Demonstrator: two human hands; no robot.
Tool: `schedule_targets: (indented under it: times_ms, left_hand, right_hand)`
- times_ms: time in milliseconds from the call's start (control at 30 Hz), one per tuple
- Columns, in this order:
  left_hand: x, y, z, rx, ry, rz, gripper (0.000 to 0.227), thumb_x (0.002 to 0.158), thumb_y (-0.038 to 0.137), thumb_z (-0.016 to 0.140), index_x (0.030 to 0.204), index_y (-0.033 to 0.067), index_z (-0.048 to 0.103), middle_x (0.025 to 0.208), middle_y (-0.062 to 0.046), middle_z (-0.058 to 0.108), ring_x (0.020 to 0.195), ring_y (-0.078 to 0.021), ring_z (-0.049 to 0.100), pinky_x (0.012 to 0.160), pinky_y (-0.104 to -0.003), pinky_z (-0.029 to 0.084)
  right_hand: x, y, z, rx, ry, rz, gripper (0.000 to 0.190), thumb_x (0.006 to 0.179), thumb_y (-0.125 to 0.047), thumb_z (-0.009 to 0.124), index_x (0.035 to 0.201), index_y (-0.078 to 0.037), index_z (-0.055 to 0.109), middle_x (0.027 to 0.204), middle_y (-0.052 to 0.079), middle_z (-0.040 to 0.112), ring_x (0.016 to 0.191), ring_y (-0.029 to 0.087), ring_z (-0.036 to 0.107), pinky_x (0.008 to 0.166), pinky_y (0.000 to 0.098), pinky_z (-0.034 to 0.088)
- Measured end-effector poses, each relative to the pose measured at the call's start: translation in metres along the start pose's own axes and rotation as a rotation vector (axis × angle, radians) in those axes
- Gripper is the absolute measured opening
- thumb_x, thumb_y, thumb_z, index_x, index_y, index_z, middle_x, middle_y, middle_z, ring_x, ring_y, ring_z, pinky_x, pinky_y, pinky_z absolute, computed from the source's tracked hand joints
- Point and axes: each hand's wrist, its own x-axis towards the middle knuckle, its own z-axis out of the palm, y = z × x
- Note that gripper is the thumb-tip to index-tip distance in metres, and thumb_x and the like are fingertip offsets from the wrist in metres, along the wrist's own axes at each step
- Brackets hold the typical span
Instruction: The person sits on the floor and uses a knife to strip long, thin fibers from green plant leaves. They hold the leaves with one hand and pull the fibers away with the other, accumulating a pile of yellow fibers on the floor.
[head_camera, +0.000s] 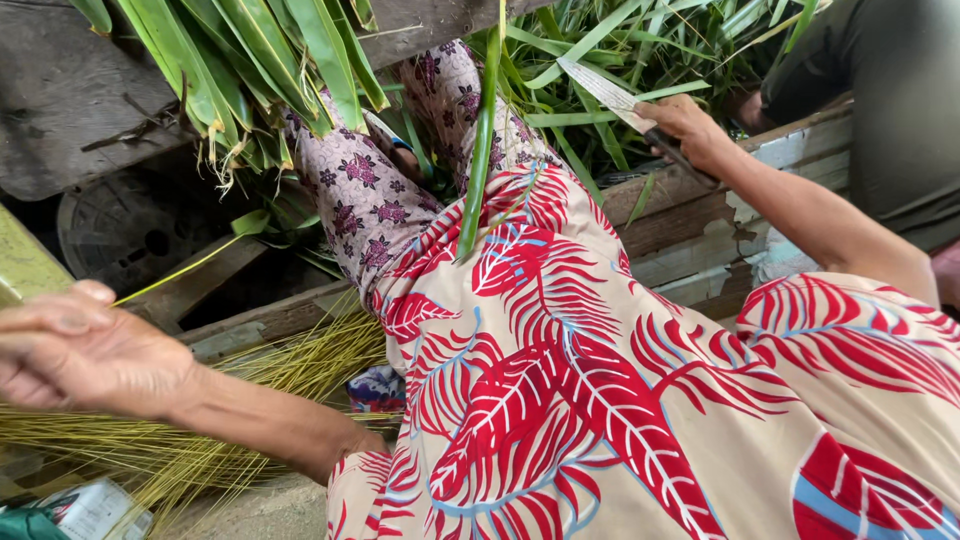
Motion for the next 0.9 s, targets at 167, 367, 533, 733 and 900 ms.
schedule_targets:
  times_ms: [167,367,533,733,900]
  left_hand:
    - [-0.014,0.052,0.001,-0.023,-0.011,-0.018,0.042,0.121,0.034,0.07,0.091,0.0149,0.048,0.08,-0.001,0.036,0.074,-0.0151,0.036,0.083,-0.038,0.041]
    - [-0.033,0.094,-0.011,-0.291,-0.098,-0.001,0.035,0.117,0.044,0.064,0.093,0.0256,0.046,0.088,0.012,0.037,0.077,-0.0031,0.034,0.086,-0.027,0.041]
    - [-0.033,0.117,0.022,-0.451,-0.116,0.059,0.033,0.114,0.044,0.065,0.094,0.0266,0.045,0.09,0.014,0.04,0.078,-0.0009,0.036,0.087,-0.024,0.042]
    - [-0.014,0.125,0.1,-0.783,-0.041,0.08,0.03,0.108,0.033,0.059,0.087,0.0223,0.042,0.085,0.009,0.038,0.077,-0.0055,0.036,0.084,-0.026,0.045]
    - [0.001,0.077,0.143,-0.884,-0.023,0.212,0.026,0.117,0.032,0.043,0.105,0.0134,0.056,0.086,0.004,0.044,0.074,-0.0107,0.04,0.077,-0.03,0.039]
  right_hand:
    - [0.004,-0.016,-0.022,-0.39,0.051,-0.036,0.046,0.125,-0.048,0.057,0.119,-0.003,0.067,0.087,0.01,0.068,0.061,0.021,0.062,0.05,0.0341,0.047]
    - [-0.018,-0.04,-0.055,-0.935,0.134,-0.084,0.054,0.119,-0.052,0.068,0.135,0.0,0.068,0.101,0.023,0.081,0.075,0.034,0.076,0.071,0.0526,0.065]
    - [-0.055,-0.037,-0.089,-1.088,0.228,-0.063,0.063,0.114,-0.052,0.074,0.153,-0.003,0.066,0.111,0.028,0.084,0.087,0.041,0.081,0.075,0.0583,0.07]
    - [-0.124,-0.039,-0.106,-0.673,0.273,-0.055,0.065,0.101,-0.052,0.083,0.144,-0.004,0.078,0.074,0.02,0.076,0.067,0.032,0.068,0.07,0.0487,0.05]
    - [-0.154,-0.03,-0.075,-0.202,0.269,-0.154,0.059,0.107,-0.026,0.082,0.156,0.0,0.064,0.104,0.018,0.075,0.069,0.02,0.063,0.052,0.033,0.049]
